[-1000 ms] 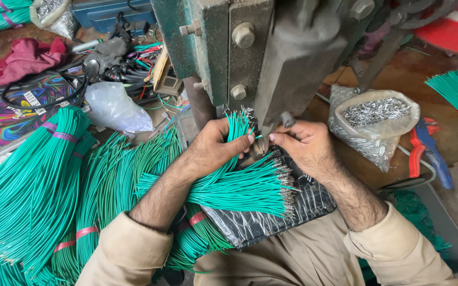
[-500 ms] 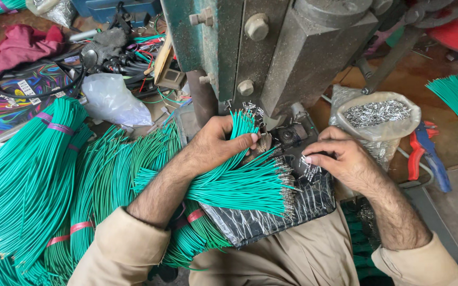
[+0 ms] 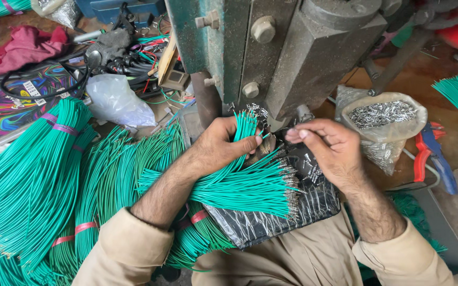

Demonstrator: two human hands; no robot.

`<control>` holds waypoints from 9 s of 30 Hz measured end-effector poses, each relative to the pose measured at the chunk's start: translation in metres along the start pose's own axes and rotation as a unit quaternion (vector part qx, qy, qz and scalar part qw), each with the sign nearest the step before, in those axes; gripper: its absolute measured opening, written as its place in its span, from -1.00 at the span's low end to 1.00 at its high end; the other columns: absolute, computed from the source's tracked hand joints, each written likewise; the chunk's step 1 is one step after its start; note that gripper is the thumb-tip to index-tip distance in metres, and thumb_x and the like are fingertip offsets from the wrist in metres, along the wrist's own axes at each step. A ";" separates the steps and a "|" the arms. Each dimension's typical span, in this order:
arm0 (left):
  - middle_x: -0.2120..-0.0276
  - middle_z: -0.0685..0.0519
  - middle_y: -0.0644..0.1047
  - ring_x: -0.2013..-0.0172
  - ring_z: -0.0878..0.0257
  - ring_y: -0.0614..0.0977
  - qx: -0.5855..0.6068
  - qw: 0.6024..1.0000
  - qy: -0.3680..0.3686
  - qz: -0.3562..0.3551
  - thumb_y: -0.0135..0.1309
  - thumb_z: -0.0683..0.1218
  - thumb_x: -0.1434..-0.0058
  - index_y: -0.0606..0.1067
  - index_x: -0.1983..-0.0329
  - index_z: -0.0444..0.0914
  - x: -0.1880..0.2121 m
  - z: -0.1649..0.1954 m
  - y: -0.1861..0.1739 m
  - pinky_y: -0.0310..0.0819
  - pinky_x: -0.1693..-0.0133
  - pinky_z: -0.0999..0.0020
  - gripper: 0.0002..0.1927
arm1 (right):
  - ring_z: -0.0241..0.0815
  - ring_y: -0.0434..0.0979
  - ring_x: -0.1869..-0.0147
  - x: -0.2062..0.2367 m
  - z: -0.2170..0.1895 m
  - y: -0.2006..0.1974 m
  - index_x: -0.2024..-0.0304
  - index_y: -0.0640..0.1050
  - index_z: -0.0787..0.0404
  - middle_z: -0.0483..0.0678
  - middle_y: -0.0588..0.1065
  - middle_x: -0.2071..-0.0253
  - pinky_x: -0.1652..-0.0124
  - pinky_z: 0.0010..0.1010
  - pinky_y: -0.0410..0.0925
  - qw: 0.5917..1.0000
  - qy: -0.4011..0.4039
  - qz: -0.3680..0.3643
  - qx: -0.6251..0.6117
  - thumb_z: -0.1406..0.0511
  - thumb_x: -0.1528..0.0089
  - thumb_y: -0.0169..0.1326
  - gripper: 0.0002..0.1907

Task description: The person sits at a bench crimping press, inserting a metal terminal into the press die and placing the stripped end of a green wire into it, then operating the press to crimp the terminal onto the wire. They repeat this cycle one wire at a time, taking wires from a large bundle on the bench and setting crimped wires back with the bundle.

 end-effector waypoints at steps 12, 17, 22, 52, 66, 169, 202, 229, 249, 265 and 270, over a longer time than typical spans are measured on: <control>0.46 0.19 0.57 0.39 0.47 0.54 -0.032 0.999 -0.001 0.009 0.16 -0.05 -0.32 0.59 0.23 -0.32 0.002 0.002 -0.003 0.49 0.32 0.45 -0.79 | -0.41 0.59 0.16 -0.015 0.011 0.023 0.15 0.67 0.34 -0.08 0.65 0.25 0.12 -0.57 0.46 0.995 0.026 -0.010 0.093 0.38 -0.29 0.21 -0.87; 0.47 0.19 0.56 0.40 0.46 0.54 -0.035 0.999 -0.010 0.012 0.16 -0.05 -0.30 0.58 0.22 -0.31 0.001 -0.001 -0.004 0.50 0.32 0.45 -0.80 | -0.42 0.58 0.22 -0.019 0.017 0.020 0.19 0.68 0.35 -0.10 0.66 0.31 0.19 -0.56 0.45 0.992 0.034 -0.004 0.123 0.39 -0.27 0.24 -0.88; 0.45 0.19 0.56 0.38 0.46 0.54 -0.040 0.999 -0.005 0.015 0.16 -0.05 -0.31 0.57 0.18 -0.31 0.002 0.000 -0.005 0.50 0.31 0.44 -0.79 | -0.43 0.56 0.21 -0.016 0.010 0.023 0.15 0.68 0.35 -0.08 0.66 0.29 0.20 -0.56 0.43 0.989 0.034 -0.025 0.145 0.40 -0.27 0.23 -0.86; 0.39 0.17 0.61 0.32 0.46 0.58 0.004 1.000 -0.003 -0.003 0.16 -0.13 -0.29 0.59 0.13 -0.33 0.001 -0.001 0.000 0.53 0.22 0.45 -0.83 | -0.26 0.63 -0.01 -0.001 0.004 0.021 -0.03 0.52 0.40 0.03 0.61 0.06 -0.05 -0.46 0.49 0.999 0.016 -0.034 -0.012 0.47 -0.34 0.03 -0.79; 0.41 0.19 0.59 0.34 0.47 0.56 -0.032 0.999 0.017 0.007 0.16 -0.07 -0.32 0.60 0.14 -0.31 0.000 -0.001 -0.003 0.52 0.26 0.45 -0.80 | -0.44 0.60 0.19 -0.018 0.013 0.020 0.15 0.69 0.32 -0.10 0.67 0.26 0.15 -0.58 0.47 0.992 0.029 -0.009 0.119 0.38 -0.25 0.24 -0.86; 0.43 0.14 0.61 0.33 0.48 0.54 -0.095 0.994 0.030 0.053 0.19 -0.05 -0.25 0.58 0.19 -0.32 0.005 0.011 -0.004 0.55 0.22 0.41 -0.77 | -0.29 0.66 0.06 -0.007 0.005 0.019 0.06 0.49 0.39 0.02 0.64 0.13 -0.01 -0.46 0.52 1.000 0.015 -0.014 0.010 0.45 -0.32 0.06 -0.85; 0.35 0.13 0.60 0.30 0.40 0.59 0.068 0.994 0.015 -0.082 0.18 -0.15 -0.30 0.52 0.17 -0.32 0.006 0.015 0.002 0.55 0.20 0.41 -0.86 | -0.12 0.58 0.13 0.024 -0.053 -0.005 0.26 0.65 0.22 -0.05 0.53 0.25 0.15 -0.31 0.42 0.904 -0.023 -0.065 0.421 0.27 -0.08 0.31 -0.78; 0.46 0.14 0.61 0.41 0.43 0.60 0.008 1.000 -0.013 -0.004 0.16 -0.12 -0.30 0.56 0.27 -0.32 0.002 0.007 0.001 0.55 0.31 0.45 -0.86 | -0.28 0.65 0.08 -0.010 0.008 0.024 0.09 0.51 0.43 0.04 0.64 0.16 0.01 -0.42 0.52 1.000 0.005 -0.012 0.024 0.45 -0.37 0.07 -0.90; 0.43 0.15 0.60 0.39 0.45 0.59 0.027 1.000 0.009 -0.012 0.18 -0.13 -0.31 0.52 0.26 -0.31 -0.005 -0.001 0.002 0.55 0.31 0.47 -0.86 | -0.40 0.51 0.27 -0.014 0.026 0.018 0.24 0.69 0.36 -0.06 0.62 0.37 0.26 -0.53 0.39 0.986 0.075 0.017 0.147 0.39 -0.28 0.24 -0.90; 0.39 0.15 0.61 0.33 0.44 0.57 0.036 0.999 0.021 -0.023 0.19 -0.10 -0.33 0.59 0.24 -0.33 0.002 0.006 0.000 0.53 0.23 0.44 -0.84 | -0.26 0.64 0.19 0.010 -0.041 0.001 0.19 0.69 0.27 -0.06 0.62 0.24 0.15 -0.40 0.47 0.919 0.055 -0.112 0.373 0.35 -0.17 0.22 -0.82; 0.36 0.17 0.61 0.29 0.44 0.58 0.062 0.997 0.026 -0.032 0.20 -0.10 -0.32 0.58 0.22 -0.32 0.002 0.007 0.003 0.54 0.20 0.43 -0.83 | -0.26 0.62 0.10 0.015 -0.033 -0.001 0.19 0.65 0.28 -0.10 0.59 0.21 0.07 -0.40 0.45 0.931 0.030 -0.125 0.341 0.35 -0.17 0.21 -0.82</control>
Point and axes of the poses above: each hand's wrist, its own x-axis away from the middle knuckle, its own y-axis out of the palm, z = x × y, the point moved 7 cm from there along -x, towards the middle knuckle
